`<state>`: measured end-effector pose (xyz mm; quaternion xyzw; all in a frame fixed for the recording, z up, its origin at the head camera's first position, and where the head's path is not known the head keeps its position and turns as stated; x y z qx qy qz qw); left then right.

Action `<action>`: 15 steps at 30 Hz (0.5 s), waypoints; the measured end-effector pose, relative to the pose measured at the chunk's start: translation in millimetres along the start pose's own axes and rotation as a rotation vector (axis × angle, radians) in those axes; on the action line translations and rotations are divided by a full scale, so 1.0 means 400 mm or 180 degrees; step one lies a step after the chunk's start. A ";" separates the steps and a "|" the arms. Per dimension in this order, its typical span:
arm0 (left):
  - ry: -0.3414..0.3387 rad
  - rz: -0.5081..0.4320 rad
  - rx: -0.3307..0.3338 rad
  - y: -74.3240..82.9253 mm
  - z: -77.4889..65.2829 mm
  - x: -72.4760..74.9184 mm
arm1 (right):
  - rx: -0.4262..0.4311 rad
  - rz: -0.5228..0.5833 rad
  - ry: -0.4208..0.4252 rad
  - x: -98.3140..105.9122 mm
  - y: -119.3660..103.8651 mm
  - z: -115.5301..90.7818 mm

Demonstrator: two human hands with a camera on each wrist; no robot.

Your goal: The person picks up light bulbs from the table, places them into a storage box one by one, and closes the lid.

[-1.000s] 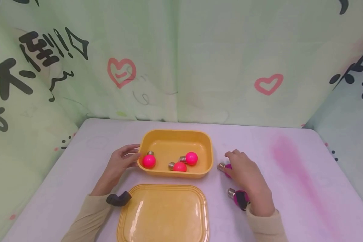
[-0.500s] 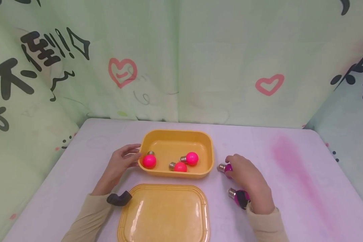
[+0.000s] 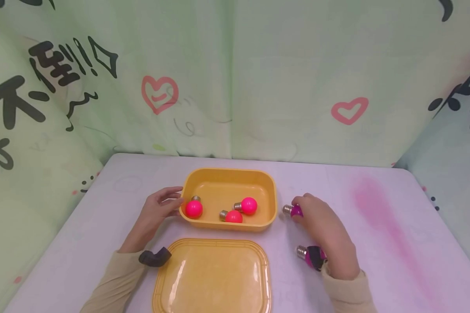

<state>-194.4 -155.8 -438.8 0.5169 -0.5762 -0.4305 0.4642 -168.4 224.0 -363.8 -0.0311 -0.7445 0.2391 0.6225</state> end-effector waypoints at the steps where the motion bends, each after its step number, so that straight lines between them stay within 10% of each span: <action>1: 0.0000 -0.0003 -0.0006 0.000 0.000 0.000 | -0.0022 0.0016 0.0005 0.004 -0.005 -0.001; 15: -0.0010 -0.0022 -0.0023 -0.002 0.001 0.000 | 0.0057 -0.0006 0.0351 0.048 -0.066 -0.012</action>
Point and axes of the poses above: each hand's wrist, its own z-axis towards the middle knuckle, its own x-axis out of the back of the hand, y = z × x, the point moved 3 cm from there along z, towards the middle knuckle, and after that the axes turned 3 degrees about x, right-handed, at the moved point
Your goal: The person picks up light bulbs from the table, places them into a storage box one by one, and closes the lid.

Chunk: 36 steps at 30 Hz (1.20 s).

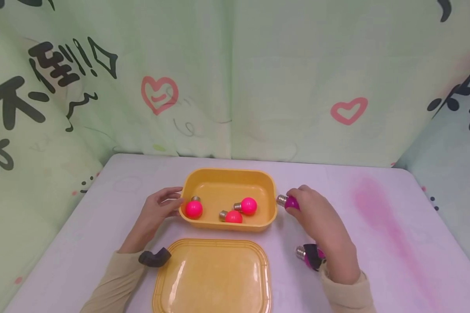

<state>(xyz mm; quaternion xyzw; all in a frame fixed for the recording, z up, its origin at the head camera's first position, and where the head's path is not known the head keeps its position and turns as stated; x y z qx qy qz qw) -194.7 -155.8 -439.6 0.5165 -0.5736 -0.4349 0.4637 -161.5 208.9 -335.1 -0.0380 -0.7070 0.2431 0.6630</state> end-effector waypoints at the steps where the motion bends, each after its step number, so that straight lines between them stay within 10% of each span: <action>1: 0.0002 -0.0004 -0.0001 0.001 -0.001 0.000 | -0.0002 0.0020 0.0007 0.002 -0.005 0.000; 36: 0.0037 0.0068 0.0029 0.007 -0.008 -0.001 | 0.0590 -0.0020 0.0010 -0.086 -0.108 0.064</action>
Point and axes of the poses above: each hand's wrist, its own z-axis towards the middle knuckle, its own x-axis out of the back of the hand, y = z × x, the point moved 3 cm from there along z, towards the middle knuckle, and after that the axes turned 3 degrees about x, right-handed, at the moved point
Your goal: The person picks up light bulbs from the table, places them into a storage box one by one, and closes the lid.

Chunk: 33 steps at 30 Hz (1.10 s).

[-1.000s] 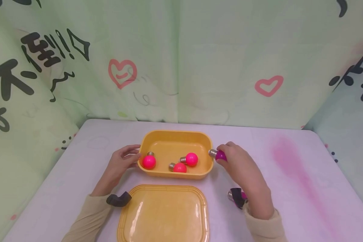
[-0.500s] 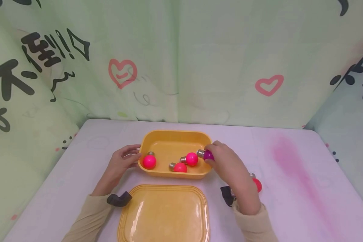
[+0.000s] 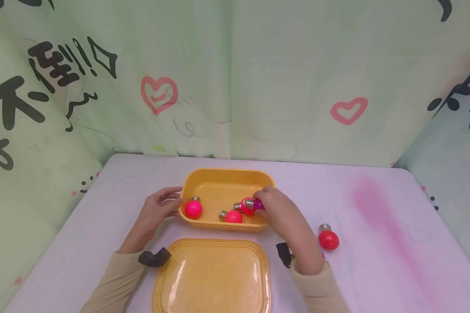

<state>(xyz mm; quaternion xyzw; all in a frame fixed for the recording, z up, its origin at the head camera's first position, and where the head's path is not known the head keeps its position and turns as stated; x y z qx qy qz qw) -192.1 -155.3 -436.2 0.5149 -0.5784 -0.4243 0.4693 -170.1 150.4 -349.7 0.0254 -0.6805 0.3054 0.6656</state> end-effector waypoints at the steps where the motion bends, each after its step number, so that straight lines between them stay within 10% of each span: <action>1: -0.0001 0.0001 0.0000 0.000 0.000 0.000 | -0.0011 -0.0006 -0.0012 -0.004 -0.001 0.002; 33: -0.0010 0.0019 0.0033 -0.006 0.003 0.000 | 0.0217 0.0040 -0.0175 -0.071 0.003 0.046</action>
Point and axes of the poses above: each hand's wrist, its own z-axis towards the middle knuckle, its own x-axis out of the back of the hand, y = z × x, the point moved 3 cm from there along z, towards the middle knuckle, and after that the axes turned 3 degrees about x, right-handed, at the moved point
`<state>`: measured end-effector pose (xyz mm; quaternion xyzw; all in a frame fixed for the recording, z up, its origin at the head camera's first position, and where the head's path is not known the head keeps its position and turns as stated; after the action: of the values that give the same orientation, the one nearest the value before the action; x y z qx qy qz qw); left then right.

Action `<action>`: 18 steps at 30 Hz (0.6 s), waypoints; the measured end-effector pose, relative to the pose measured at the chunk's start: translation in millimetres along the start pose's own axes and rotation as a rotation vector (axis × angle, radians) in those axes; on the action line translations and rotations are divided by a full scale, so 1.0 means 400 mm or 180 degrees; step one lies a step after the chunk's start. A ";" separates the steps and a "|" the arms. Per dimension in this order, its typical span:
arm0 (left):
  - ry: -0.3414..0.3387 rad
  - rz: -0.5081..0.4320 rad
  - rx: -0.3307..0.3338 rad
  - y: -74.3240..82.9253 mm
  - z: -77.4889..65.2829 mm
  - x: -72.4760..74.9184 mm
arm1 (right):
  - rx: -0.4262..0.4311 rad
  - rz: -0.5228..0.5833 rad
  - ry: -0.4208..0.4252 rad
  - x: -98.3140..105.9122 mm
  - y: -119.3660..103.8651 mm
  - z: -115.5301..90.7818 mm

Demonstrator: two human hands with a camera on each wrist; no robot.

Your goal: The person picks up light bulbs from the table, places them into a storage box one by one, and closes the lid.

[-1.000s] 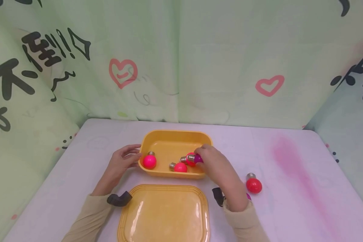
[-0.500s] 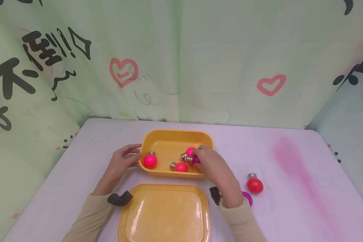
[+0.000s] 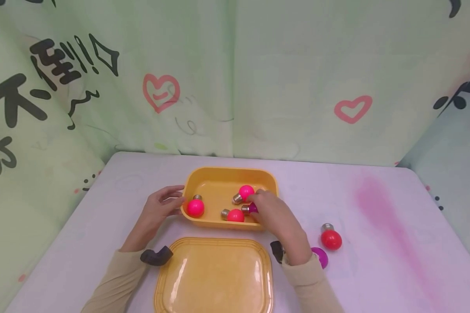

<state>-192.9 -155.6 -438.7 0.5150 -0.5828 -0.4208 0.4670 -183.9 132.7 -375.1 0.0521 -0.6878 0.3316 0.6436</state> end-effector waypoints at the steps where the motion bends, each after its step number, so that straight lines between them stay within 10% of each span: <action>1: 0.0005 0.0006 -0.0001 0.001 0.000 0.000 | -0.0003 -0.0002 -0.0005 0.000 0.000 0.000; 18: -0.0021 -0.0029 -0.0042 -0.001 0.001 0.002 | 0.0116 -0.0104 -0.0042 0.024 -0.012 -0.022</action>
<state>-193.2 -156.4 -439.0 0.5131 -0.5792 -0.4285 0.4665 -175.5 137.1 -364.6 0.0772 -0.6850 0.3333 0.6433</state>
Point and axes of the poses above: each hand's wrist, its own z-axis towards the middle knuckle, its own x-axis out of the back of the hand, y = z × x, the point moved 3 cm from there along z, towards the middle knuckle, and after that the axes turned 3 degrees about x, right-handed, at the moved point
